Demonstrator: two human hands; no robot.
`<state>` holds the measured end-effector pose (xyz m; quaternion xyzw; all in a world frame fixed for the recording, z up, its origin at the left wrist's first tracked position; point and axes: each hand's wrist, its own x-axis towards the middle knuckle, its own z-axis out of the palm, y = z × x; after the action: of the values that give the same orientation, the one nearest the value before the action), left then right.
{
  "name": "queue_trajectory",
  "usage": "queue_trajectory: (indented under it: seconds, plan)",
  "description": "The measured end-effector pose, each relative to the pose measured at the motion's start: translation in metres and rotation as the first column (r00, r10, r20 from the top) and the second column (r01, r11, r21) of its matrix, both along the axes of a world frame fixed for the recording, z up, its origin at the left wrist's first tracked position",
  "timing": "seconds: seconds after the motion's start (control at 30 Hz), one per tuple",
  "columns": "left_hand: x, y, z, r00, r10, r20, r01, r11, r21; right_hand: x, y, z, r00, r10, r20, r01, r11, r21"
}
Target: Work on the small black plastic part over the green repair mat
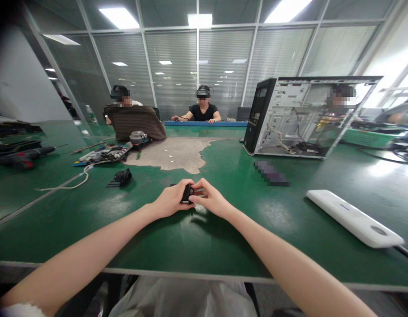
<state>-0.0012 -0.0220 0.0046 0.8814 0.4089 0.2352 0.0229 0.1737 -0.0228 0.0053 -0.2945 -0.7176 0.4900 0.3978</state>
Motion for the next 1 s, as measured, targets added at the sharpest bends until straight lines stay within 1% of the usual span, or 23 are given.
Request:
queue_trajectory:
  seconds: [0.17,0.27,0.37,0.5,0.6,0.67,0.8,1.0]
  plan:
    - [-0.0004,0.0012,-0.0015,1.0,-0.023,0.014,0.023,1.0,0.016,-0.0018,0.0028,-0.0021,0.997,-0.07,0.015,0.069,0.997,0.025]
    - [-0.0008,0.002,-0.0017,0.999,-0.033,0.017,0.033,0.999,0.022,-0.0021,0.0041,-0.0028,0.995,-0.092,0.039,0.092,0.996,0.01]
    - [-0.0009,0.0018,-0.001,0.999,-0.041,0.026,0.041,0.999,0.01,-0.0008,0.0046,-0.0027,0.997,-0.057,0.054,0.058,0.998,-0.008]
    - [-0.0005,0.0003,0.0006,0.999,-0.028,0.019,0.028,1.0,0.003,0.0021,0.0032,-0.0015,0.999,0.032,0.009,-0.032,0.999,-0.008]
    - [-0.0005,-0.0004,0.0012,1.0,-0.023,0.008,0.023,1.0,0.008,0.0032,0.0014,-0.0002,0.998,0.07,-0.008,-0.07,0.997,-0.031]
    - [-0.0005,-0.0004,0.0013,1.0,-0.024,0.008,0.024,1.0,0.014,0.0031,0.0008,0.0004,0.998,0.056,-0.001,-0.056,0.998,-0.029]
    - [-0.0003,0.0002,0.0011,0.999,-0.032,0.01,0.032,0.999,0.012,0.0017,0.0026,-0.0004,1.0,-0.014,0.013,0.014,1.0,-0.011]
    - [0.0001,0.0014,-0.0006,1.0,-0.007,0.002,0.007,1.0,0.0,-0.0003,0.0069,-0.0034,0.998,-0.058,0.03,0.057,0.998,0.034]
